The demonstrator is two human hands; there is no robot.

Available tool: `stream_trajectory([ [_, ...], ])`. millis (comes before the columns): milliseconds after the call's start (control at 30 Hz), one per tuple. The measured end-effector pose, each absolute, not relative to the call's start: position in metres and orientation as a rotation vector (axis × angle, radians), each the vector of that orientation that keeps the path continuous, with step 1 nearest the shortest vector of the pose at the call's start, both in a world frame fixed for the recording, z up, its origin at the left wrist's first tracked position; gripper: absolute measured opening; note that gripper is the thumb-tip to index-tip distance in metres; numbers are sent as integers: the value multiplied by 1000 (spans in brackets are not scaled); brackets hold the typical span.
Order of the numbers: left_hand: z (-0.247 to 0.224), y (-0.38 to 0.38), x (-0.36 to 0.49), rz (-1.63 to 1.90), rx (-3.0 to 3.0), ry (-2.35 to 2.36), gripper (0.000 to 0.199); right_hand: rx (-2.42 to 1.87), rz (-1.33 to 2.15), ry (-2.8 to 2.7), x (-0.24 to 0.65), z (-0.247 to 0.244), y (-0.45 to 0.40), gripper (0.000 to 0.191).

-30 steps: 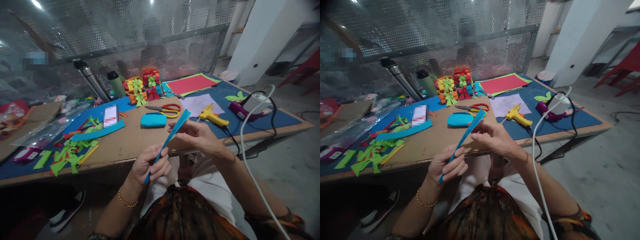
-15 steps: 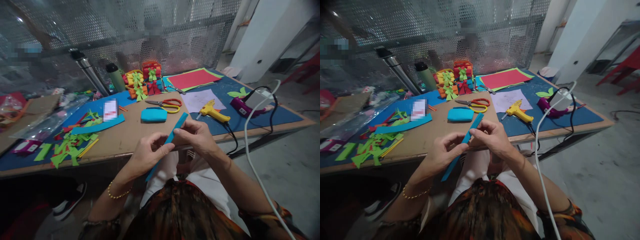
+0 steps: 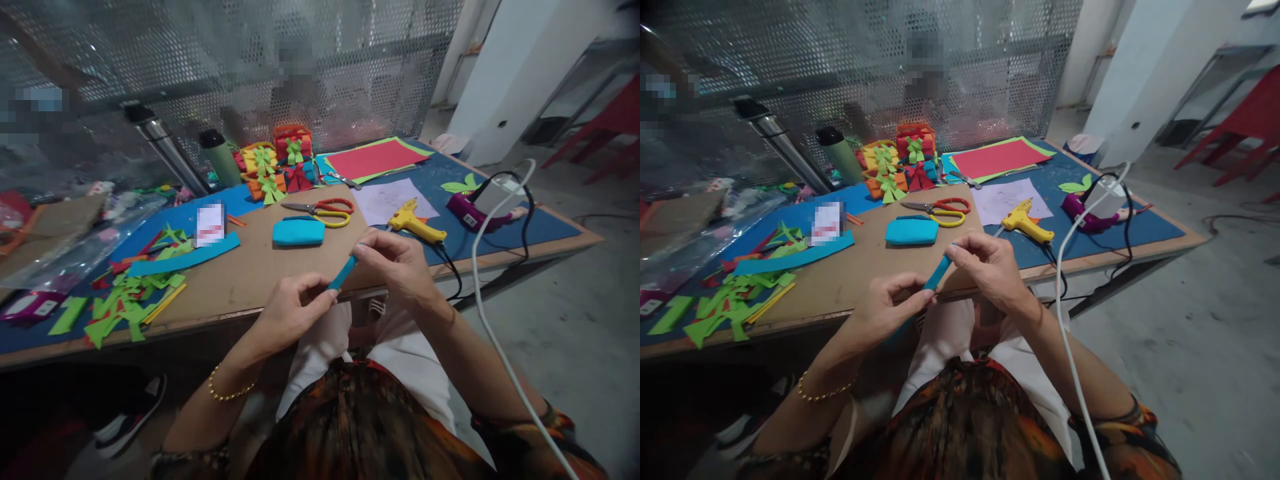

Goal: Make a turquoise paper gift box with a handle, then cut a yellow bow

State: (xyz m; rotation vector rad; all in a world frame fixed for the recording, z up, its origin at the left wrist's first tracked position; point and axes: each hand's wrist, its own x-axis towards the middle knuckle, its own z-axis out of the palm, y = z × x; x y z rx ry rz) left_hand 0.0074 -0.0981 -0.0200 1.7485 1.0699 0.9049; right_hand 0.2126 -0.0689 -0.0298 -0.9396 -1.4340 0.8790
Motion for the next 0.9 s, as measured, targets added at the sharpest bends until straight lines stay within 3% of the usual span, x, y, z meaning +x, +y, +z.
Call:
stream_trajectory([
  [100,-15,-96,12,955,1737,1056,30,-949,870,-1488,207,-31,-74,32],
  [233,-6,-88,19,1056,1813,1064,19,-889,823,-1587,202,-28,-80,31],
  [533,-11,-78,24,997,1690,1081,30,-944,879,-1545,203,-35,-73,27],
  [767,-14,-66,22,915,1707,1068,27,-951,780,-1648,201,-35,-60,28],
  [900,-11,-57,22,1040,1665,1062,25,-962,808,-1631,201,-38,-55,25],
])
